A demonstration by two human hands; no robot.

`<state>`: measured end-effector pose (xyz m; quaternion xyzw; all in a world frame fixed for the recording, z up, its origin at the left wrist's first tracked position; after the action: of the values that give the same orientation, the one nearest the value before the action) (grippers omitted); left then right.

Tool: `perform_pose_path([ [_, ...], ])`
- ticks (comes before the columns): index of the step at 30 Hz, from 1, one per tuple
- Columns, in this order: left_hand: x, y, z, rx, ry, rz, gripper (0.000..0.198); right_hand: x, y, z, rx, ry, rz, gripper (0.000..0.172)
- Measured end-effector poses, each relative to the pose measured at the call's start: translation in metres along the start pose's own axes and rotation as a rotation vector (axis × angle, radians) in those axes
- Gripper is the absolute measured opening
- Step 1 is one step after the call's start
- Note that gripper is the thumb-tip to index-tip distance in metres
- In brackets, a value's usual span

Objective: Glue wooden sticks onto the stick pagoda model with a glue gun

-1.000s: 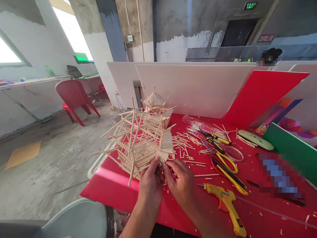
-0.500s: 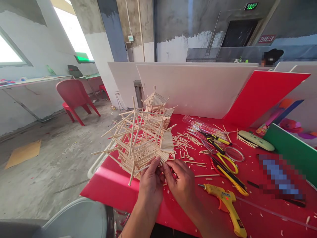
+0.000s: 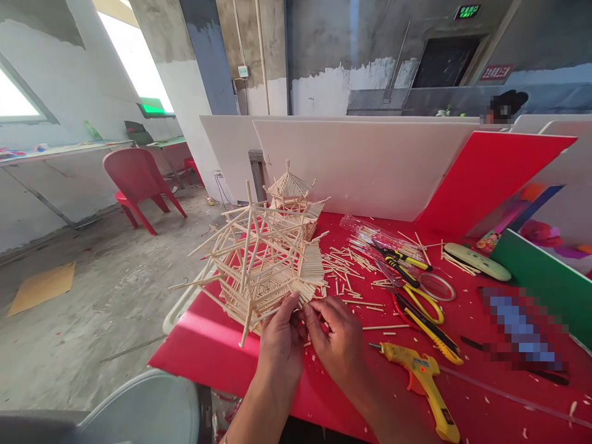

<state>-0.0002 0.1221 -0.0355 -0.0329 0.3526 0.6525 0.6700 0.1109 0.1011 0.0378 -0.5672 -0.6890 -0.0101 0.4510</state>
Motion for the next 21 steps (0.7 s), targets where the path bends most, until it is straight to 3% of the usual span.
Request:
perform_pose_path([
  [21, 0.0017, 0.0043, 0.0005, 0.036, -0.022, 0.084, 0.029, 0.0011, -0.0028, -0.0013, 0.022, -0.010, -0.010, 0.013],
])
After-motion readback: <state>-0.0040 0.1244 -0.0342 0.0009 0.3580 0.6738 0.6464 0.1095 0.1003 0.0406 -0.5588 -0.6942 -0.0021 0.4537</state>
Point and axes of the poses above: each hand's wrist, its own x-axis towards the middle knuckle, its own z-axis out of the palm, y = z × x, the point moved 9 cm from there along x, towards the middle knuckle, and after that the axes turned 13 degrees about -x, right-handed, at the moved point
